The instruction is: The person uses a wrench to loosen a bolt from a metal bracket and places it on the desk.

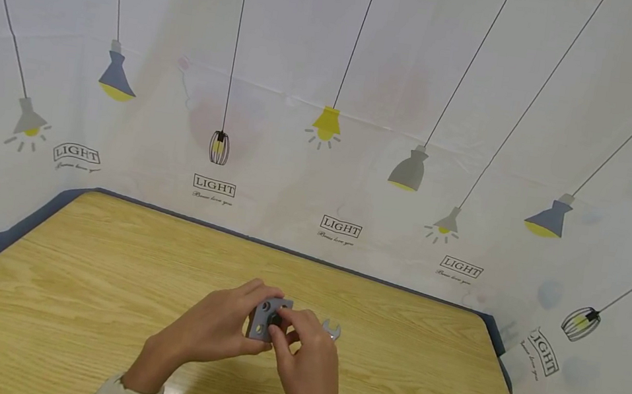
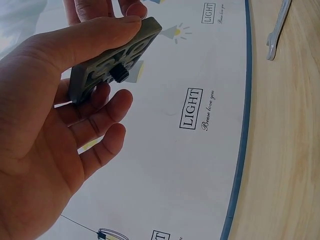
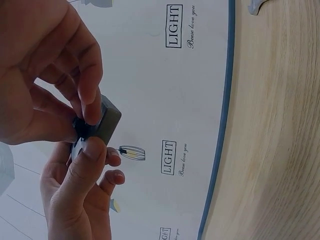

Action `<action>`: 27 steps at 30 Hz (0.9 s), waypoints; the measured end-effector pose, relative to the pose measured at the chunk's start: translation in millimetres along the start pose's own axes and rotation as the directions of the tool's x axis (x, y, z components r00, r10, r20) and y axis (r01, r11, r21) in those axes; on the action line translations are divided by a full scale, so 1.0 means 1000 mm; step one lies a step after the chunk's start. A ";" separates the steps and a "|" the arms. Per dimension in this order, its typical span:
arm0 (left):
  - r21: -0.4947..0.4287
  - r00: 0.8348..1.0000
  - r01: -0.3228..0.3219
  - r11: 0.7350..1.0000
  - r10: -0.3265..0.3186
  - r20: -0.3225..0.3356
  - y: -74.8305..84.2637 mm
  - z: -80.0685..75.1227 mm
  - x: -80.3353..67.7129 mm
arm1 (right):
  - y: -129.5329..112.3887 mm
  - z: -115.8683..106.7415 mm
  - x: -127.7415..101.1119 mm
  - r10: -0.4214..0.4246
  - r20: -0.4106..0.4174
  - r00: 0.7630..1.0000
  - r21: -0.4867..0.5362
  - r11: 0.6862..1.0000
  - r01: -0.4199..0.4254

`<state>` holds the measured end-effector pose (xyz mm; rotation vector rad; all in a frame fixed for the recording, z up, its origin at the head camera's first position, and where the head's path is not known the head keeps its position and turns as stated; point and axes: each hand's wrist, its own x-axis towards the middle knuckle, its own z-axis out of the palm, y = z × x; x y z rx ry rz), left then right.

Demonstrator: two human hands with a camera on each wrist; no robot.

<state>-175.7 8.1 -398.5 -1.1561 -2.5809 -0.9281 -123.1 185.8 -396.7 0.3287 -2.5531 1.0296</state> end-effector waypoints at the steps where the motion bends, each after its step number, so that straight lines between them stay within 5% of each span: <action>1: 0.000 1.000 0.000 1.000 0.000 -0.001 0.000 0.000 0.000 | 0.000 0.000 0.000 0.001 0.001 1.000 0.000 1.000 -0.001; 27: -0.002 1.000 -0.004 1.000 0.004 -0.001 0.001 -0.001 0.000 | 0.000 0.000 -0.001 -0.003 -0.022 1.000 0.037 0.999 0.004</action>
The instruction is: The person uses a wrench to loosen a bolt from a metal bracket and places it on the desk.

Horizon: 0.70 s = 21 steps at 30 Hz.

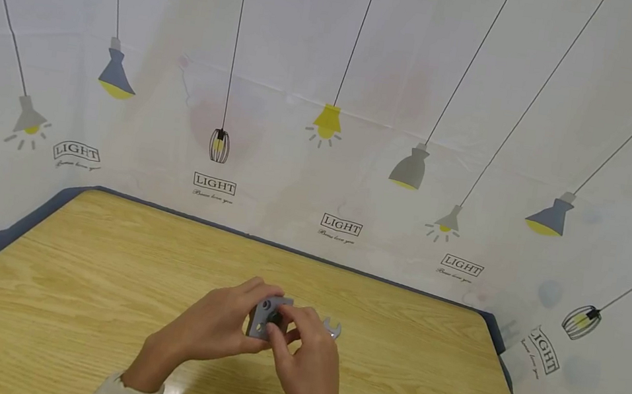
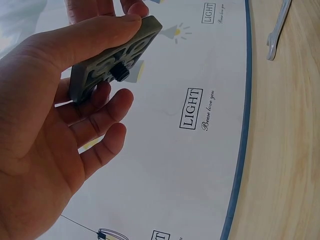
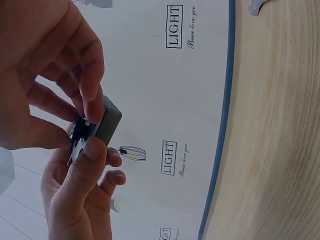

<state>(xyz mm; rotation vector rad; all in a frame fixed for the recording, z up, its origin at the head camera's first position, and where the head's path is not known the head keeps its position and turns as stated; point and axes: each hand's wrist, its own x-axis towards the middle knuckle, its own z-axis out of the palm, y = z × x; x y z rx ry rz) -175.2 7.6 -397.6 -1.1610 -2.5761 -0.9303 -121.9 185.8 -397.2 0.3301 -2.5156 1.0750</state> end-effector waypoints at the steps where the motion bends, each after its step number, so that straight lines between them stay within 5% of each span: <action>1: -0.001 1.000 -0.001 1.000 0.001 0.001 0.000 0.000 0.000 | 0.000 0.000 0.000 0.006 -0.004 1.000 0.002 1.000 -0.006; 21: -0.007 0.999 0.014 1.000 -0.013 0.029 0.003 0.001 0.001 | 0.001 0.001 0.004 0.171 -0.086 0.981 -0.023 0.984 -0.174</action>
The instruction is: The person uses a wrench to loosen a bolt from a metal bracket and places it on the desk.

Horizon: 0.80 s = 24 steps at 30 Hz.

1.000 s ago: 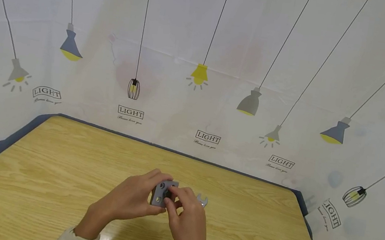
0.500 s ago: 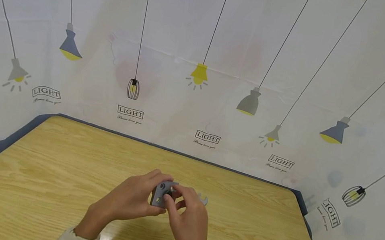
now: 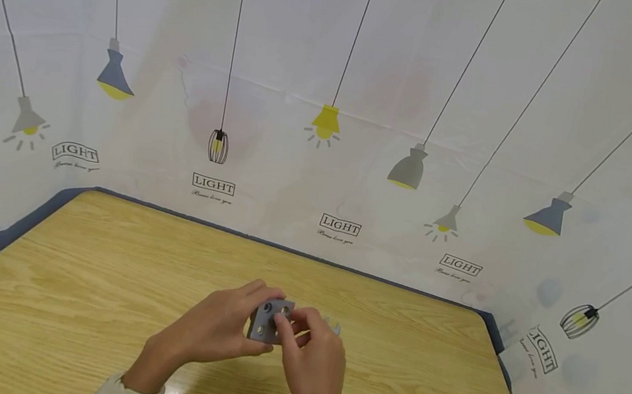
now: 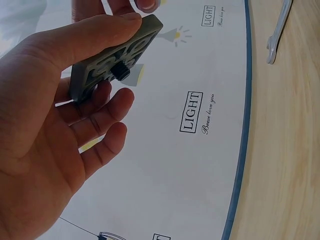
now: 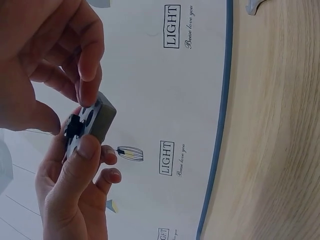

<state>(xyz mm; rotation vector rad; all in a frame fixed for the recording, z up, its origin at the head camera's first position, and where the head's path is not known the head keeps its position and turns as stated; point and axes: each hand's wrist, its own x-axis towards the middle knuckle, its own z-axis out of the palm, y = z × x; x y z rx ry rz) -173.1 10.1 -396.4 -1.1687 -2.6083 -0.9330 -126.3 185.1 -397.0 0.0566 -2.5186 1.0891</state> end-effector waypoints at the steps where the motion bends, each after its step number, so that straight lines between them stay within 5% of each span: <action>1: -0.001 1.000 -0.003 1.000 0.003 -0.001 0.000 0.000 0.000 | 0.000 0.000 0.000 0.001 0.003 1.000 -0.003 1.000 -0.001; 24: 0.002 1.000 -0.018 1.000 0.018 0.015 0.001 0.002 0.001 | -0.001 0.001 -0.001 -0.029 0.025 0.999 0.029 0.999 0.028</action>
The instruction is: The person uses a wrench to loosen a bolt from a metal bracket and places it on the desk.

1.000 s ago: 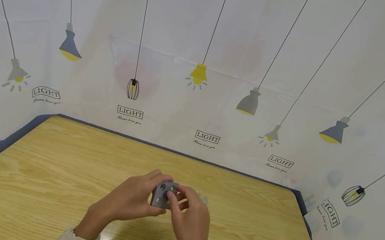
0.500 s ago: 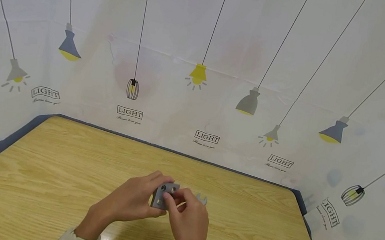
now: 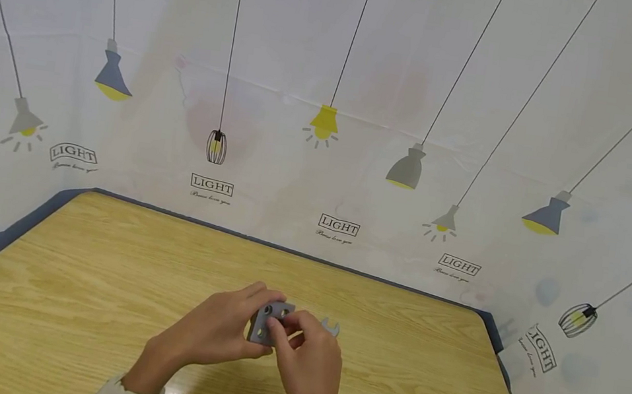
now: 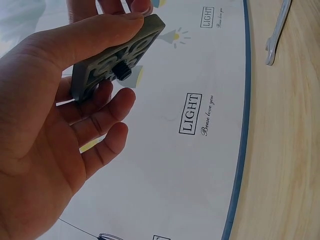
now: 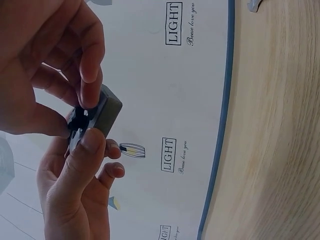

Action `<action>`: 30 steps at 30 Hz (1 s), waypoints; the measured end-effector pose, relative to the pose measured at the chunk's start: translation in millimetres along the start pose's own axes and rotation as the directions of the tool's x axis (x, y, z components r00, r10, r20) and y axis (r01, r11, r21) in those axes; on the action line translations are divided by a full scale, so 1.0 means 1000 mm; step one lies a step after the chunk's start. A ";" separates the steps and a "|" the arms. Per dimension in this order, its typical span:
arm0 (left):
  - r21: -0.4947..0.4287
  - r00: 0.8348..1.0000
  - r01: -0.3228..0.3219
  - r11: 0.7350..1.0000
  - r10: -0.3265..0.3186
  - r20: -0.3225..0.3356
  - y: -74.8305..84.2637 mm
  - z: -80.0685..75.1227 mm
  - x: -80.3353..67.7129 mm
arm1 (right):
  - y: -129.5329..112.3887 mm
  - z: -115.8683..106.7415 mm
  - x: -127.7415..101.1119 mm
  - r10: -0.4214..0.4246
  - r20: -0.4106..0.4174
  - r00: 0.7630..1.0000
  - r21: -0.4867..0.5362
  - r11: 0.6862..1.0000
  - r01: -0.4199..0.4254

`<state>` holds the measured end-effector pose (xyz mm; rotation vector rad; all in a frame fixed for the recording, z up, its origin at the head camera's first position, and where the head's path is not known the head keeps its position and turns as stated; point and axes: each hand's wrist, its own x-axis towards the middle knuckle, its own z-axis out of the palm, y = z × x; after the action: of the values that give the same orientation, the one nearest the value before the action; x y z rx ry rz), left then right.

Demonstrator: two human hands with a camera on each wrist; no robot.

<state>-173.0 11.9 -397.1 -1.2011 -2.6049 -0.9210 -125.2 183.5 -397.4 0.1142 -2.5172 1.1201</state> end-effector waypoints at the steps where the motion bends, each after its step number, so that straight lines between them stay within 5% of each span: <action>1: 0.002 1.000 0.000 1.000 0.000 0.000 0.000 0.000 0.000 | 0.000 0.000 0.000 -0.003 -0.001 1.000 0.001 1.000 0.003; 30: 0.006 1.000 0.000 1.000 0.000 -0.009 -0.001 -0.003 -0.001 | -0.001 -0.001 -0.001 -0.123 0.009 0.992 -0.020 0.992 0.124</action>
<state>-173.3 8.6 -395.6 -1.1932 -2.5986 -0.9155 -123.8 183.7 -396.9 0.2654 -2.4903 1.0459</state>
